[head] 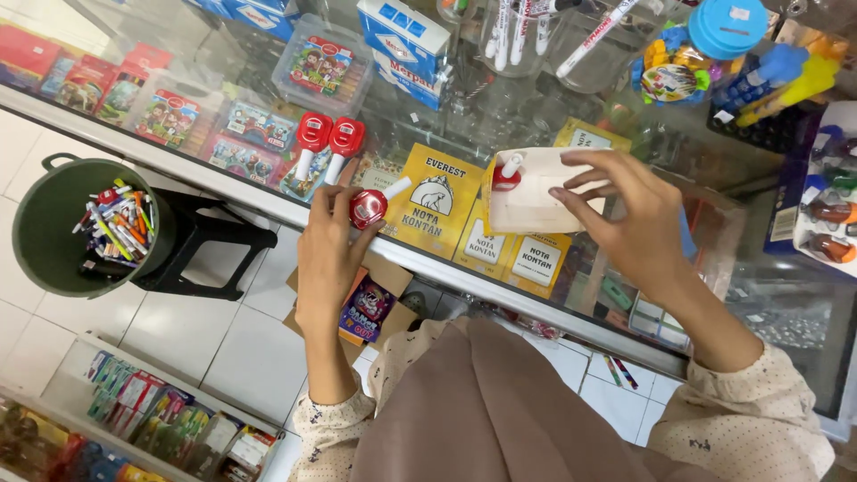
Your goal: Cleaning and sorting various stationery items and small toys on a glass display counter.
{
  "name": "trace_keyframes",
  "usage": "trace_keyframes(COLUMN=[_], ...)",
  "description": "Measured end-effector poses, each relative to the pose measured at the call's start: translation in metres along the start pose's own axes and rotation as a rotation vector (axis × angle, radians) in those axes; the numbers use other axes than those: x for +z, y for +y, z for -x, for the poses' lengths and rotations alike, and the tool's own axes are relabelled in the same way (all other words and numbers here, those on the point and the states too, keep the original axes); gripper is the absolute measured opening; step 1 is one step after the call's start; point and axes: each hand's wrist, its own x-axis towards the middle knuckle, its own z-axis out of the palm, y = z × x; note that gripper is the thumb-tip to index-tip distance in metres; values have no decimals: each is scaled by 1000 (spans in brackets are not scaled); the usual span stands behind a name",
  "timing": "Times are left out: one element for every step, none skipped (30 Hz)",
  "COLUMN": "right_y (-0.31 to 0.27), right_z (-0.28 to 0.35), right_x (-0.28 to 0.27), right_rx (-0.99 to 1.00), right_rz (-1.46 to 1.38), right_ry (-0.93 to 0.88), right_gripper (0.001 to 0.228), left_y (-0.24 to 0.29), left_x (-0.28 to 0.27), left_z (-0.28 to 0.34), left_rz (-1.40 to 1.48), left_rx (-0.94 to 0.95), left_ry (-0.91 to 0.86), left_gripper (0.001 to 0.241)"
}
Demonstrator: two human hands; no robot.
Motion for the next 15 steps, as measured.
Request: trace_keyframes(right_y=[0, 2, 5, 7, 12, 16, 20, 22, 24, 26, 26, 26, 26, 24, 22], right_z=[-3, -7, -11, -16, -17, -17, -18, -19, -20, -20, -20, -20, -21, -19, -17], right_x=[0, 4, 7, 11, 17, 24, 31, 35, 38, 42, 43, 44, 44, 42, 40], right_rx=[-25, -20, -48, -78, -75, -98, -121, -121, -125, -128, -127, -124, -121, -119, -124], right_rz=[2, 4, 3, 1, 3, 18, 33, 34, 74, 114, 115, 132, 149, 149, 83], right_ry=[-3, 2, -17, -36, -31, -51, -71, -66, -63, -63, -61, -52, -42, -42, -32], right_gripper=[34, 34, 36, 37, 37, 35, 33, 33, 31, 29, 29, 29, 29, 29, 28], left_y=[1, 2, 3, 4, 7, 10, 13, 13, 12, 12, 13, 15, 16, 15, 14], left_x=[1, 3, 5, 6, 6, 6, 6, 8, 10, 13, 15, 17, 19, 27, 35], left_z=[2, 2, 3, 4, 3, 2, 2, 1, -1, -1, -1, -1, -1, 2, 5], left_rz=[28, 29, 30, 30, 30, 44, 58, 57, 64, 71, 72, 146, 221, 221, 445], left_rx=[-25, -19, -23, -26, -21, -36, -51, -46, -73, -104, -102, -125, -148, -148, -168], left_ry=[-4, -8, 1, 11, 9, 10, 11, 12, 15, 17, 17, 62, 107, 106, 148], left_gripper=[46, 46, 45, 45, 45, 46, 48, 48, 46, 45, 45, 41, 37, 37, 34])
